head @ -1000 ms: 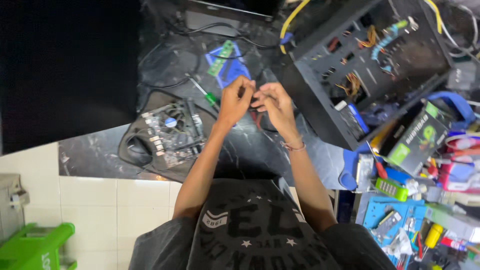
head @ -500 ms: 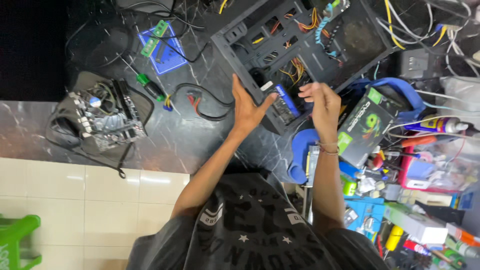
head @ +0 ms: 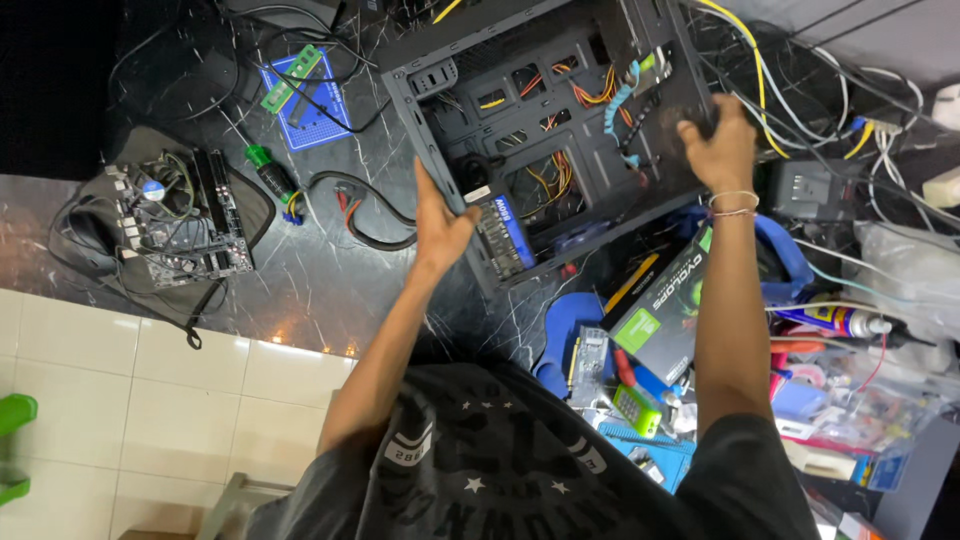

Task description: The person unplugs internal cables, removes the motherboard from a computer case, and detaches a backplate.

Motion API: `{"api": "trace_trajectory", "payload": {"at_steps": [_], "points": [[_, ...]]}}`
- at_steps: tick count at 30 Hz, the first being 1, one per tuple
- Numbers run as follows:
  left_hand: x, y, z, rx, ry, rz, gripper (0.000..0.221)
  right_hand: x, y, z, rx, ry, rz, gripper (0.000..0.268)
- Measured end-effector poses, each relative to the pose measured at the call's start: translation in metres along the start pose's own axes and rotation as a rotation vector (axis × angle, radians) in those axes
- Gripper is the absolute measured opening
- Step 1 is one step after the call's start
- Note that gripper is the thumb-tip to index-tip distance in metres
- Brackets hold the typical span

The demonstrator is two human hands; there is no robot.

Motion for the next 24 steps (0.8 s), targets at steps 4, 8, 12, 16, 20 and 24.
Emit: {"api": "trace_trajectory", "payload": {"at_steps": [4, 8, 12, 16, 20, 24], "points": [[0.014, 0.016, -0.024, -0.051, 0.038, -0.071, 0.113, -0.022, 0.006, 0.025, -0.027, -0.159, 0.092, 0.02], [0.016, 0.033, -0.05, -0.078, 0.101, -0.079, 0.111, -0.002, -0.01, 0.021, -0.028, -0.206, 0.064, 0.013], [0.012, 0.04, -0.07, -0.097, 0.137, -0.058, 0.105, 0.014, -0.034, 0.016, -0.032, -0.135, 0.038, 0.014], [0.014, 0.043, -0.093, -0.105, 0.191, -0.066, 0.093, 0.057, -0.064, -0.009, -0.066, -0.083, 0.069, 0.016], [-0.006, 0.035, -0.111, -0.081, 0.177, -0.025, 0.092, 0.083, -0.099, -0.017, -0.148, -0.021, 0.09, 0.016], [-0.015, 0.025, -0.136, -0.049, 0.24, -0.022, 0.09, 0.126, -0.14, -0.025, -0.19, 0.067, 0.147, 0.016]]}}
Point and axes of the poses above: each hand's wrist, its own y-axis towards the middle knuckle, its own z-axis out of the palm, x = y × z, the point moved 9 cm from there along y, towards the middle knuckle, and after that the axes turned 4 degrees about x, right-handed, at the moved point
